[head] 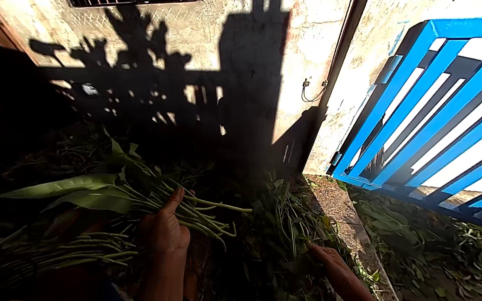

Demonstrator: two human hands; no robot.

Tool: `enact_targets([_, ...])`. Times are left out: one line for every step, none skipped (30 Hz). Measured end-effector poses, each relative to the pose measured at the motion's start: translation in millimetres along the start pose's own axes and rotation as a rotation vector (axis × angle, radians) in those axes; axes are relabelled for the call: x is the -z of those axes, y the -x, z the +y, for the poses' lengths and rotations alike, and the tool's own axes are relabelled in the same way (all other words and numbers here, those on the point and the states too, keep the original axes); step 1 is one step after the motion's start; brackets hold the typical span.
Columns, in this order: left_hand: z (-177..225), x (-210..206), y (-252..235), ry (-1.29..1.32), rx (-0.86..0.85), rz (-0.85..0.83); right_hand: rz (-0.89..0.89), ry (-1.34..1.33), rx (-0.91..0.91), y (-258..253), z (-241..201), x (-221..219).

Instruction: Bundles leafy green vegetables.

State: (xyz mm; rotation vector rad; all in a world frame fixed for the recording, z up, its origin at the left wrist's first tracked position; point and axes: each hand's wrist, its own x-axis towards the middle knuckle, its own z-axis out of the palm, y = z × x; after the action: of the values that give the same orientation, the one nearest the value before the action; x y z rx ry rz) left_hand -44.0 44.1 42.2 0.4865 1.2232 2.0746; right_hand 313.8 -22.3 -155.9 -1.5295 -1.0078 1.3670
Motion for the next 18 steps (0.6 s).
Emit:
enact_targets([2.0,3.4,-1.2,-0.017,0.017,-0.007,-0.15,0.382,-0.063,-7.2,16.0,9.2])
enact_targets([1.2,6.0,-1.5,-0.027,0.047,-0.024,-0.234,0.691,-0.12,-19.1,28.6,10.8])
enact_targets([-1.1,6.9,-0.9,-0.036,0.09,-0.048,-0.211,0.874,-0.167,-30.6,38.2,4.8])
enact_targets([-3.8,6.1,1.2,-0.047,0.142,-0.071,-0.139,0.946,-0.198,-41.5,43.7,-3.3])
enact_targets([-6.5,5.0,3.8,-0.051,0.198,-0.094,-0.052,0.957,-0.218,-53.0,49.4,-11.0])
enact_targets([-8.8,3.8,6.2,-0.05,0.251,-0.113,0.013,0.912,-0.255,-64.3,57.2,-18.3])
enact_targets([-11.2,3.0,7.7,-0.049,0.295,-0.14,0.054,0.815,-0.304,-76.0,68.7,-24.3])
enact_targets([-14.2,2.8,8.1,-0.045,0.324,-0.178,0.077,0.663,-0.348,-86.7,80.7,-28.8])
enact_targets([-17.1,3.3,8.0,-0.041,0.344,-0.223,0.117,0.506,-0.367,-94.5,92.2,-33.5])
enact_targets([-19.1,3.3,8.3,-0.042,0.354,-0.257,0.168,0.395,-0.371,-98.6,99.2,-38.5])
enact_targets([-20.2,2.9,9.2,-0.045,0.36,-0.281,0.219,0.329,-0.359,-99.1,100.1,-43.3])
enact_targets([-20.4,2.6,11.1,-0.049,0.366,-0.297,0.275,0.288,-0.324,-94.3,95.2,-48.7])
enact_targets([-20.3,2.6,13.3,-0.057,0.373,-0.314,0.332,0.254,-0.256,-84.3,86.3,-54.8])
enact_targets([-19.3,1.4,16.0,-0.08,0.377,-0.327,0.398,0.21,-0.155,-69.7,73.2,-61.9])
enact_targets([-18.3,0.1,18.3,-0.101,0.385,-0.339,0.466,0.154,-0.032,-51.5,57.8,-69.4])
enact_targets([-18.1,-0.9,20.6,-0.118,0.392,-0.35,0.505,0.101,0.077,-31.0,41.4,-75.6])
enact_targets([-19.4,-0.8,22.7,-0.134,0.398,-0.366,0.495,0.049,0.146,-11.8,28.5,-79.4])
enact_targets([-22.0,0.0,25.1,-0.153,0.403,-0.385,0.442,-0.02,0.178,3.1,22.6,-80.3])
